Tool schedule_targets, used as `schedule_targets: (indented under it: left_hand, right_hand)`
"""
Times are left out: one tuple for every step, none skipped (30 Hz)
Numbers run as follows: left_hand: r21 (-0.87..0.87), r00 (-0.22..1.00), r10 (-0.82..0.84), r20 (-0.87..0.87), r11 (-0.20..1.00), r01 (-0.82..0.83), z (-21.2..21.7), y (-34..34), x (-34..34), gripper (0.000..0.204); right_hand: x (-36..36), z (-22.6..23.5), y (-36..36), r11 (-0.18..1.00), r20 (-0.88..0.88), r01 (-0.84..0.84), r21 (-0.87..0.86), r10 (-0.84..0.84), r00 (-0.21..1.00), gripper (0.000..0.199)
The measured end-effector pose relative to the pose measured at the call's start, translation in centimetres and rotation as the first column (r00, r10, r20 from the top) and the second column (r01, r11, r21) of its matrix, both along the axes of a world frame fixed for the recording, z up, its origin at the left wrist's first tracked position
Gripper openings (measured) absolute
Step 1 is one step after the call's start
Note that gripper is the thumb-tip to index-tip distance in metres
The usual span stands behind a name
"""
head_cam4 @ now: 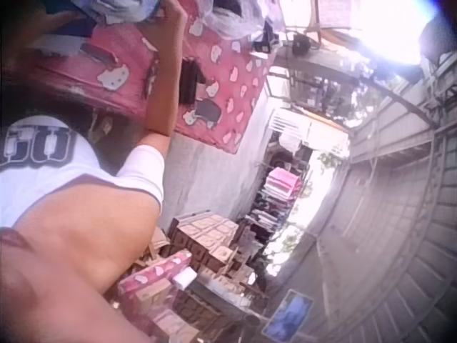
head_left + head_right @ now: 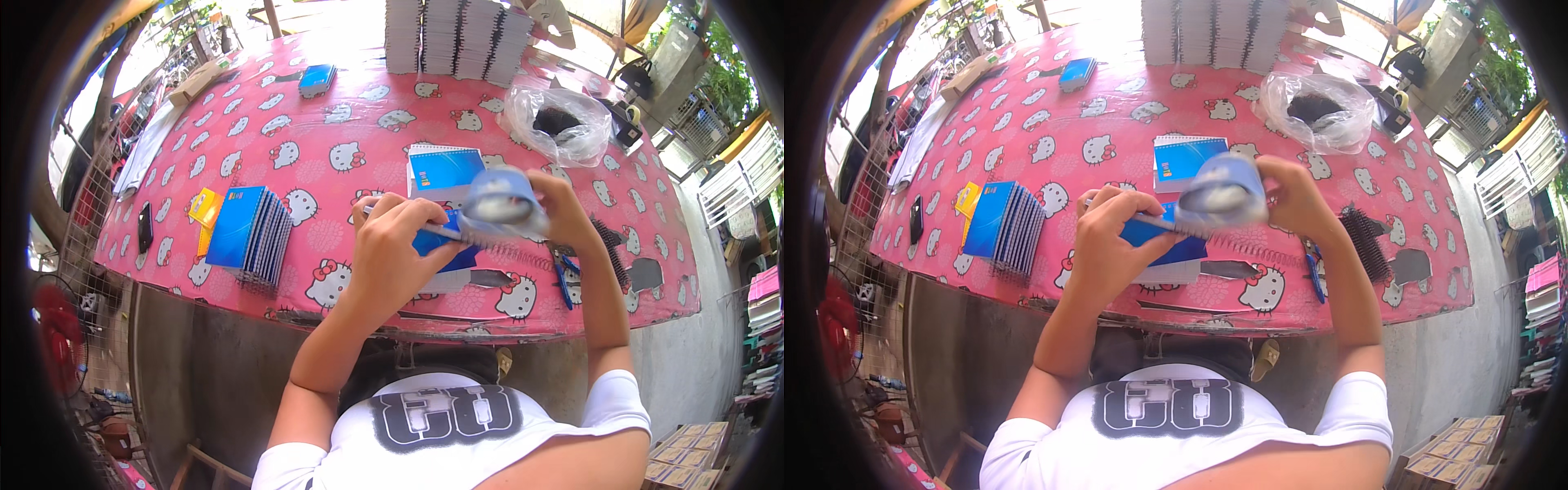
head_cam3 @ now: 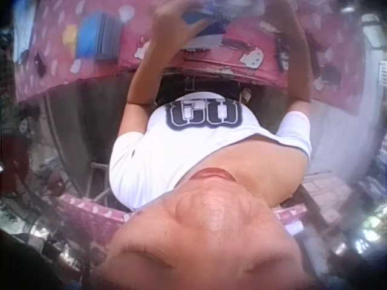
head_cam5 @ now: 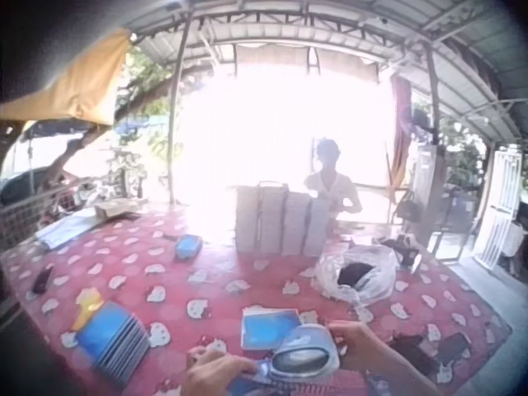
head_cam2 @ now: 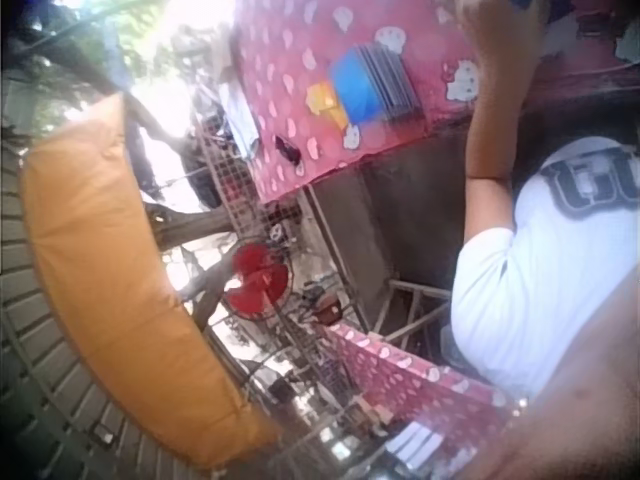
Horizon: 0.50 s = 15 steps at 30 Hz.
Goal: The person assembles spiral-bound notebooks by threading metal wire coils into pre-punched holes in the notebook covers and pages, then uses pliers to clip and secure the ends of the wires.
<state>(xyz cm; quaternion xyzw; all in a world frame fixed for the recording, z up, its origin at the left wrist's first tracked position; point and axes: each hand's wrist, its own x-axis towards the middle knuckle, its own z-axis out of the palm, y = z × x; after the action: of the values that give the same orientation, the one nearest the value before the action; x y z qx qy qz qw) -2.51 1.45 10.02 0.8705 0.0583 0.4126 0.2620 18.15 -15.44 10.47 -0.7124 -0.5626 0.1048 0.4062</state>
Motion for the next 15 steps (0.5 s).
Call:
schedule_targets:
  left_hand:
    - [-0.010, 1.000, -0.010, 0.001, 1.000, 0.010, 0.0, -0.1, -0.1, 0.029]
    - [-0.014, 1.000, -0.003, -0.016, 1.000, 0.003, 0.2, -0.1, -0.1, 0.029]
    - [-0.018, 0.999, 0.004, -0.032, 1.000, -0.004, 0.3, -0.3, -0.1, 0.030]
    - [-0.022, 0.999, 0.010, -0.049, 1.000, -0.011, 0.5, -0.3, -0.1, 0.030]
    - [-0.029, 0.999, 0.014, -0.037, 0.999, -0.015, 0.5, -0.2, -0.3, 0.031]
    - [-0.036, 1.000, 0.018, -0.026, 0.999, -0.019, 0.6, 0.0, -0.3, 0.032]
    - [-0.043, 1.000, 0.023, -0.014, 0.999, -0.024, 0.6, 0.2, -0.5, 0.034]
    - [-0.062, 1.000, 0.030, 0.001, 0.998, -0.030, 0.6, 0.4, -0.7, 0.034]
    - [-0.082, 0.999, 0.038, 0.015, 0.996, -0.037, 0.3, 0.8, -1.1, 0.034]
    - [-0.102, 0.998, 0.047, 0.030, 0.994, -0.043, 0.1, 1.2, -1.4, 0.035]
    - [-0.193, 0.998, 0.043, 0.043, 0.981, -0.034, -0.5, 1.8, -1.7, 0.034]
    - [-0.285, 0.998, 0.031, 0.052, 0.959, -0.015, -1.1, 2.1, -2.1, 0.034]
    - [-0.374, 0.998, 0.020, 0.063, 0.927, 0.005, -1.6, 2.3, -2.5, 0.034]
    - [-0.508, 0.994, -0.008, 0.105, 0.859, 0.060, -1.7, 2.3, -2.7, 0.033]
    - [-0.628, 0.988, -0.030, 0.151, 0.769, 0.119, -1.9, 2.0, -2.9, 0.032]
  right_hand:
    - [0.2, -0.5, -0.3, 0.999, -0.236, 0.020, 0.035, -0.011, 0.972, 0.036]
    - [0.5, -0.4, -0.4, 0.997, -0.450, 0.040, 0.067, -0.006, 0.893, 0.034]
    - [0.7, -0.2, -0.3, 0.994, -0.641, 0.068, 0.091, 0.006, 0.768, 0.033]
    - [0.9, 0.0, 0.3, 0.962, -0.548, -0.120, 0.245, 0.239, 0.801, 0.031]
    - [0.2, 0.6, 1.3, 0.869, -0.448, -0.312, 0.384, 0.471, 0.760, 0.030]
    - [0.0, 0.7, 1.6, 0.985, -0.193, -0.138, 0.105, 0.156, 0.969, 0.028]
    - [-0.1, 0.6, 1.9, 0.984, 0.165, 0.142, -0.104, -0.123, 0.978, 0.028]
    - [0.3, 1.1, 2.1, 0.996, 0.061, 0.084, 0.044, -0.086, 0.994, 0.027]
    - [0.7, 0.7, 2.1, 0.991, -0.165, -0.003, 0.136, 0.026, 0.986, 0.027]
    - [1.3, -0.3, 2.1, 0.968, -0.368, -0.068, 0.242, 0.157, 0.916, 0.028]
    - [0.4, 0.5, 3.0, 0.964, -0.322, -0.158, 0.216, 0.223, 0.920, 0.030]
    - [-0.6, 1.3, 3.5, 0.953, -0.276, -0.237, 0.188, 0.283, 0.919, 0.031]
    - [-1.0, 1.4, 4.2, 0.977, -0.188, -0.159, 0.140, 0.184, 0.965, 0.031]
    - [-0.8, 1.8, 4.9, 0.992, -0.080, -0.069, 0.104, 0.077, 0.994, 0.032]
    - [-0.8, 2.1, 5.3, 0.997, 0.033, 0.026, 0.077, -0.029, 0.999, 0.032]
